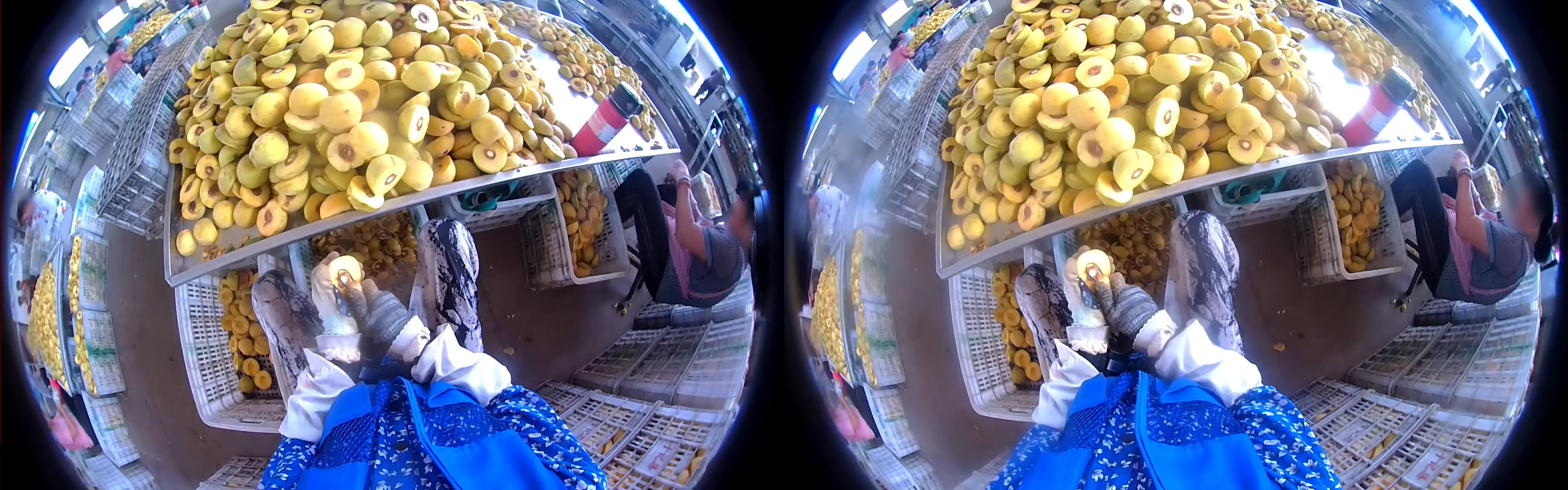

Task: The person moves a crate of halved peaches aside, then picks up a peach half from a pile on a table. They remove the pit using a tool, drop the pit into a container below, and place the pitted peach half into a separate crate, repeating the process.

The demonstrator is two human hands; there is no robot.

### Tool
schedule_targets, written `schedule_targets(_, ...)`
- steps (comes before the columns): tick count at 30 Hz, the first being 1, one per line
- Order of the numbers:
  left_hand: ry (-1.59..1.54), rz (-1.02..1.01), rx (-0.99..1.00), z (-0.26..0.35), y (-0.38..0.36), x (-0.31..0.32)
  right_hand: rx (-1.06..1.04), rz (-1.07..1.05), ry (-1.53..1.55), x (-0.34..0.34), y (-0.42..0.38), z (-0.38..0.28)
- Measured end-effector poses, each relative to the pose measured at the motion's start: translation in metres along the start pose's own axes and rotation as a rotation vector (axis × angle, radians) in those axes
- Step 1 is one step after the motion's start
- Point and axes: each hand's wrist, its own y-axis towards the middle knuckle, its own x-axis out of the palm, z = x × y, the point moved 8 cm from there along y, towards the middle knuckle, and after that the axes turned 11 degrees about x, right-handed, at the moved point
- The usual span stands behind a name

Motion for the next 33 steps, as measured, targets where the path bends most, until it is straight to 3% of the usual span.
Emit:
schedule_targets(3, 0.115, -0.035, 0.083, 0.003, -0.001, -0.004, 0.012, -0.063, 0.023, 0.005, 0.003, 0.003)
schedule_targets(8, 0.21, -0.163, -0.023, 0.036, 0.011, -0.01, 0.198, -0.142, -0.066, 0.008, 0.004, 0.009)
schedule_targets(11, -0.355, -0.107, -0.591, 0.0, 0.002, -0.005, 0.143, -0.267, -0.329, 0.006, 0.002, 0.005)
schedule_targets(12, -0.357, -0.16, -0.673, -0.013, -0.005, -0.004, 0.097, -0.336, -0.32, 0.005, 0.001, 0.004)
schedule_targets(15, -0.421, -0.271, -0.721, -0.003, -0.001, -0.001, 0.128, -0.401, -0.055, 0.024, 0.007, 0.027)
schedule_targets(16, 0.099, -0.538, -0.08, 0.007, 0.014, -0.007, 0.14, -0.41, 0.649, 0.05, 0.008, 0.042)
schedule_targets(18, -0.397, -0.223, -0.313, 0.023, 0.012, -0.012, 0.352, -0.625, 1.202, 0.059, -0.005, 0.041)
schedule_targets(19, -0.644, -0.052, -0.42, 0.028, 0.007, -0.007, 0.447, -0.616, 1.185, 0.041, -0.013, 0.02)
schedule_targets(20, -0.49, 0.121, -0.319, 0.03, 0.006, -0.014, 0.544, -0.605, 1.169, 0.023, -0.02, -0.001)
schedule_targets(22, -0.606, 0.19, -0.492, 0.02, -0.001, -0.013, 0.111, -0.502, 0.847, 0.015, -0.011, -0.008)
schedule_targets(24, -0.704, 0.257, -0.588, 0.024, -0.002, -0.012, 0.404, -0.641, 0.791, 0.035, -0.011, 0.008)
schedule_targets(27, -0.537, -0.062, -0.578, 0.028, 0.005, -0.01, 0.022, -0.348, 0.185, 0.008, 0.002, 0.007)
schedule_targets(28, -0.471, -0.154, -0.522, 0.035, 0.007, -0.007, 0.022, -0.47, 0.459, 0.019, 0.0, 0.018)
schedule_targets(29, -0.473, -0.237, -0.538, 0.038, 0.01, -0.002, 0.446, -0.868, 0.481, -0.002, -0.023, 0.0)
schedule_targets(31, -0.485, -0.396, -0.577, 0.046, 0.018, 0.006, 0.531, -0.886, 0.915, 0.036, -0.017, 0.035)
schedule_targets(32, -0.561, -0.377, -0.423, 0.058, 0.029, 0.003, 0.533, -0.879, 1.12, 0.058, -0.013, 0.054)
schedule_targets(33, -0.705, -0.167, -0.566, 0.058, 0.029, 0.001, 0.445, -0.83, 1.301, 0.076, 0.0, 0.057)
